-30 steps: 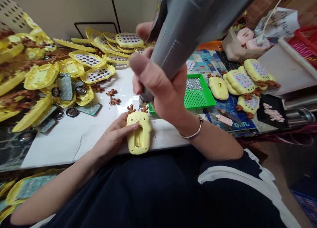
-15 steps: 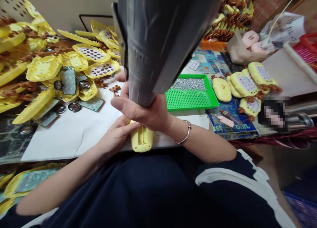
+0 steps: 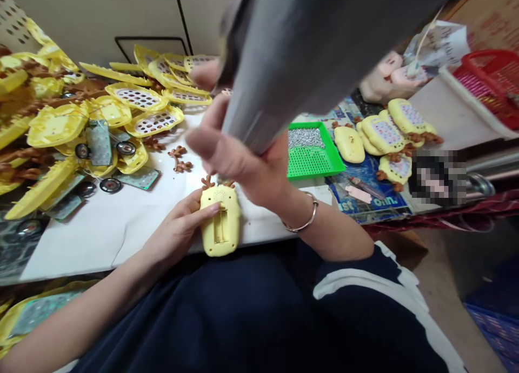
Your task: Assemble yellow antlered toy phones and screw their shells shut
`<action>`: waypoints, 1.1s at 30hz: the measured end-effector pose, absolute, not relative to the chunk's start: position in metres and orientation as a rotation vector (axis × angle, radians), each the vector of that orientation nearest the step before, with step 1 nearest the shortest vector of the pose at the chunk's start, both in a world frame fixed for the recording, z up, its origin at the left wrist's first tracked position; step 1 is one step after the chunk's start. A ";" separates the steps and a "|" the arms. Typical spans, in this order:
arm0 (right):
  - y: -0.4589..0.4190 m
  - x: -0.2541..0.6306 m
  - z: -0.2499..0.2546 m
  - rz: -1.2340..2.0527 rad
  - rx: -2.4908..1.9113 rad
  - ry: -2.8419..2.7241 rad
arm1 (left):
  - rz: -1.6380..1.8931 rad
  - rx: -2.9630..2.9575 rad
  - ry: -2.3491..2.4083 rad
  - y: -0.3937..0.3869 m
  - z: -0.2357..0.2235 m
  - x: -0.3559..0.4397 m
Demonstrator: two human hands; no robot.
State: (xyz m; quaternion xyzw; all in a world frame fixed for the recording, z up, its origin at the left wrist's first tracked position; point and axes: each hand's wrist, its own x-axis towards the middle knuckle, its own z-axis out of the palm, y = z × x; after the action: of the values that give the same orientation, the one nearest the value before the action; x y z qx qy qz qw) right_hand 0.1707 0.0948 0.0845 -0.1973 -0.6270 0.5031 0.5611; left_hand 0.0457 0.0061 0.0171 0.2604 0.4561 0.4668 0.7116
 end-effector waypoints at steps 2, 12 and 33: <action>0.106 0.174 0.084 1.113 -0.313 -1.365 | 0.944 0.556 0.993 -0.002 0.022 0.042; 0.147 0.179 0.031 1.016 -0.517 -1.324 | 0.709 0.331 0.774 -0.025 0.020 0.036; 0.139 0.178 0.057 1.028 -0.332 -1.266 | 1.250 0.292 0.981 0.016 0.023 0.047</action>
State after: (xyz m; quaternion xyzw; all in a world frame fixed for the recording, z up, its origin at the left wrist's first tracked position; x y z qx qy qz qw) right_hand 0.1777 0.1393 0.0573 -0.1475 -0.5623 0.4566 0.6735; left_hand 0.0467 0.0163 0.0226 0.1307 0.4390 0.5590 0.6912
